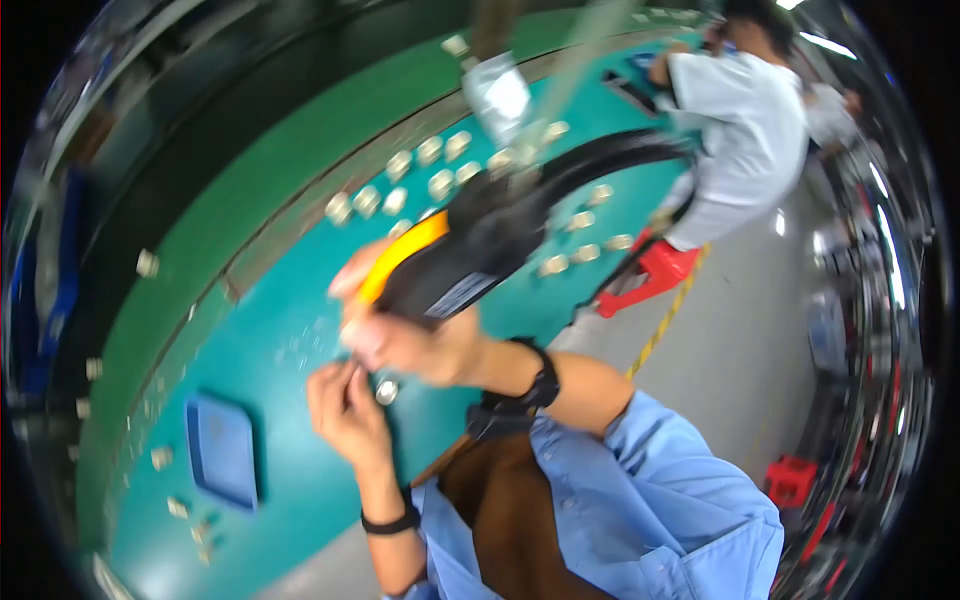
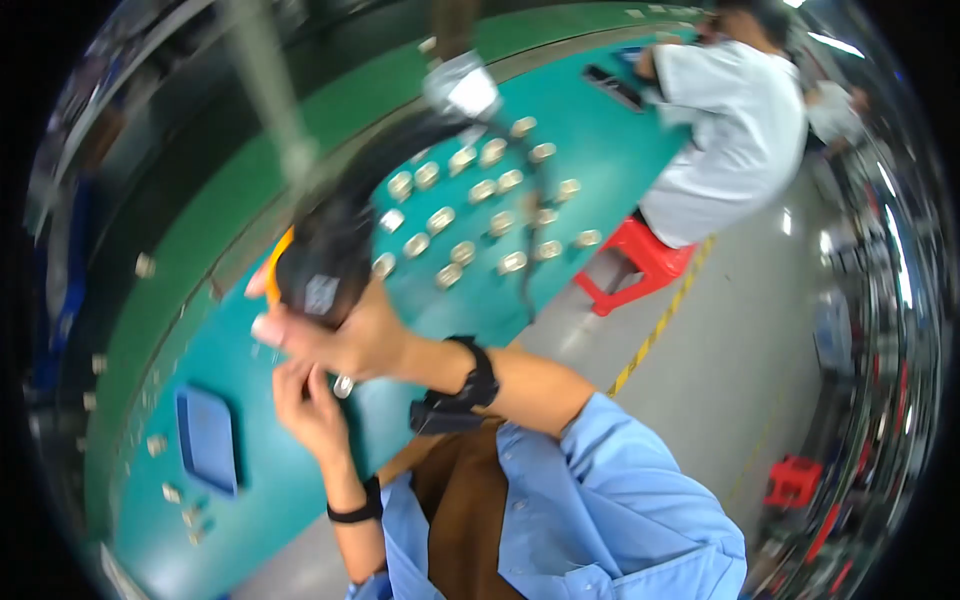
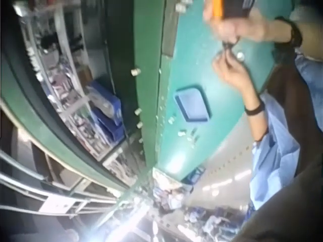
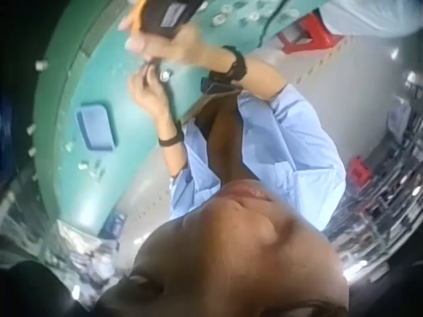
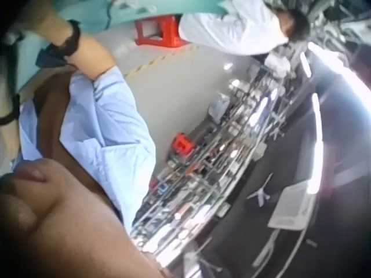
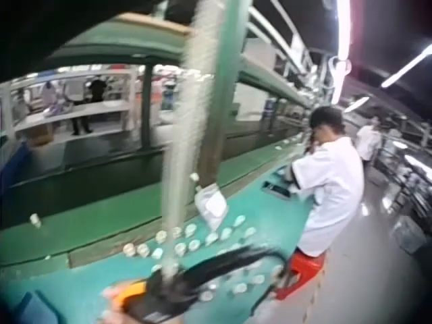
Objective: The person picks up white plastic components from a conveyor belt, places them on the table, and uses a power tool to insert small metal pins into them. After repeating this process, they sweep the remaining pins into a blue tray and place the finished components back onto the belt.
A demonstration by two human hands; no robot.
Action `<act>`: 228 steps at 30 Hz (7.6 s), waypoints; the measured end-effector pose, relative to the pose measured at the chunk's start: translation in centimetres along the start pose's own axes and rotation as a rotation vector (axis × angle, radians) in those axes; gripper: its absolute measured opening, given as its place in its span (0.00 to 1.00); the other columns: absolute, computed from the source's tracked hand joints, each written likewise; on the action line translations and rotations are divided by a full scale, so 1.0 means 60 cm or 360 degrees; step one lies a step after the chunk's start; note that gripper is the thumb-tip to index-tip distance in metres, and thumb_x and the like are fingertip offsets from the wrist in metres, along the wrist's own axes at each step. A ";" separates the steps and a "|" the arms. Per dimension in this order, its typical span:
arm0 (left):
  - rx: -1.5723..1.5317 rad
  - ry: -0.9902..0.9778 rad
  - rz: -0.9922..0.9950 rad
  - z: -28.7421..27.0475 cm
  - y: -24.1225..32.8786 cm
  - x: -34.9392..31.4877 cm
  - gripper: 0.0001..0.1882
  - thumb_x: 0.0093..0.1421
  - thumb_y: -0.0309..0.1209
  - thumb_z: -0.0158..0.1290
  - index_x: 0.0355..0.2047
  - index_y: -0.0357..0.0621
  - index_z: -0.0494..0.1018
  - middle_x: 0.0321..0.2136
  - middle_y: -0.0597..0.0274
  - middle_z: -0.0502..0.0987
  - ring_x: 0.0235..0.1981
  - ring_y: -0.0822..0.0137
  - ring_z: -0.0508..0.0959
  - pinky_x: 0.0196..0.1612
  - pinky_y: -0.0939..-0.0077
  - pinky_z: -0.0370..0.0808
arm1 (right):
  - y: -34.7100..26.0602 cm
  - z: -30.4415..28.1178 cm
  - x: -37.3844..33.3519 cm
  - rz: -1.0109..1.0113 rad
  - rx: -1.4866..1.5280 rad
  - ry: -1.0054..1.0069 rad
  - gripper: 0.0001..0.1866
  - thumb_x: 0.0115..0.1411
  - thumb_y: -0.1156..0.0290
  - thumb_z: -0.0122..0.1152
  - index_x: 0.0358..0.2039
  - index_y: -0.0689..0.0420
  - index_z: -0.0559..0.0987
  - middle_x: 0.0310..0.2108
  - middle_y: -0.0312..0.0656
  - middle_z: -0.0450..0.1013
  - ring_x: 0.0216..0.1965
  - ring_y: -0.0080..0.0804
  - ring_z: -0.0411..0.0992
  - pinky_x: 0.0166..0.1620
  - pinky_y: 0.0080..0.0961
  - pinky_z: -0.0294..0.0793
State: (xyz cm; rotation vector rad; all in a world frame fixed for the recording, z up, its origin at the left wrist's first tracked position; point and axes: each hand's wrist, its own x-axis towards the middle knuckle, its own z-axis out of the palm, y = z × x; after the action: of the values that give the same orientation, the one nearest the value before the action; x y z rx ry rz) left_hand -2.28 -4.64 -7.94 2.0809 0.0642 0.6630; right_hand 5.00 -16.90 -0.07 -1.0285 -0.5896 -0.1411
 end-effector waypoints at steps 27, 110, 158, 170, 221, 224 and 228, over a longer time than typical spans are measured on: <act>-0.0054 -0.0028 -0.0025 -0.018 0.035 -0.012 0.08 0.48 0.18 0.56 0.31 0.37 0.77 0.24 0.61 0.66 0.24 0.67 0.68 0.28 0.78 0.66 | -0.063 -0.008 -0.012 -0.0081 -0.0068 -0.0160 0.15 0.53 0.73 0.56 0.42 0.59 0.68 0.23 0.35 0.66 0.25 0.24 0.65 0.30 0.21 0.66; -0.0284 0.0162 -0.0141 0.017 0.018 -0.066 0.10 0.44 0.16 0.57 0.19 0.36 0.65 0.32 0.55 0.78 0.30 0.60 0.76 0.30 0.73 0.73 | -0.052 0.025 -0.030 -0.0015 -0.0016 -0.0417 0.17 0.58 0.69 0.51 0.48 0.55 0.66 0.17 0.32 0.60 0.16 0.22 0.59 0.23 0.25 0.62; -0.0120 0.0022 -0.0122 0.015 0.023 -0.055 0.16 0.40 0.19 0.62 0.32 0.38 0.74 0.34 0.59 0.74 0.31 0.59 0.72 0.34 0.70 0.70 | -0.067 -0.019 -0.021 0.0001 0.0231 -0.0628 0.20 0.58 0.66 0.49 0.52 0.52 0.63 0.20 0.31 0.62 0.18 0.23 0.61 0.28 0.26 0.65; -0.0048 -0.0062 -0.0062 0.018 0.015 -0.057 0.13 0.42 0.20 0.61 0.30 0.38 0.72 0.30 0.59 0.74 0.28 0.59 0.71 0.30 0.70 0.68 | -0.049 -0.010 -0.031 0.0130 -0.0169 -0.0498 0.20 0.55 0.69 0.53 0.48 0.53 0.64 0.19 0.33 0.64 0.17 0.24 0.62 0.26 0.24 0.65; -0.0095 -0.0239 -0.0413 -0.054 0.036 0.133 0.15 0.52 0.24 0.56 0.40 0.34 0.72 0.25 0.57 0.76 0.25 0.74 0.74 0.30 0.80 0.71 | -0.159 -0.131 -0.076 0.0005 -0.0043 0.0103 0.19 0.55 0.63 0.59 0.40 0.56 0.63 0.16 0.32 0.60 0.13 0.19 0.58 0.18 0.17 0.60; 0.0136 -0.0322 -0.0329 -0.024 0.003 0.267 0.16 0.53 0.28 0.56 0.41 0.33 0.71 0.27 0.55 0.79 0.30 0.72 0.77 0.34 0.80 0.72 | -0.166 -0.146 -0.083 -0.0008 0.0003 0.0147 0.19 0.53 0.65 0.60 0.39 0.57 0.63 0.16 0.32 0.59 0.12 0.20 0.58 0.18 0.17 0.60; 0.0562 -0.0310 -0.0370 0.042 -0.110 0.405 0.19 0.51 0.32 0.57 0.42 0.36 0.72 0.29 0.53 0.79 0.32 0.60 0.79 0.38 0.73 0.73 | -0.152 -0.157 -0.087 0.0076 0.0105 0.0201 0.20 0.49 0.71 0.63 0.38 0.58 0.63 0.16 0.33 0.59 0.13 0.21 0.59 0.18 0.18 0.60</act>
State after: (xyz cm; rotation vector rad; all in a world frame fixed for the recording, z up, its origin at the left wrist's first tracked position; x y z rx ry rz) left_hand 21.02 4.31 -3.76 2.4185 0.3271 0.3208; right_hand 0.90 -30.36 0.60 -0.9613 -0.4518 -0.1427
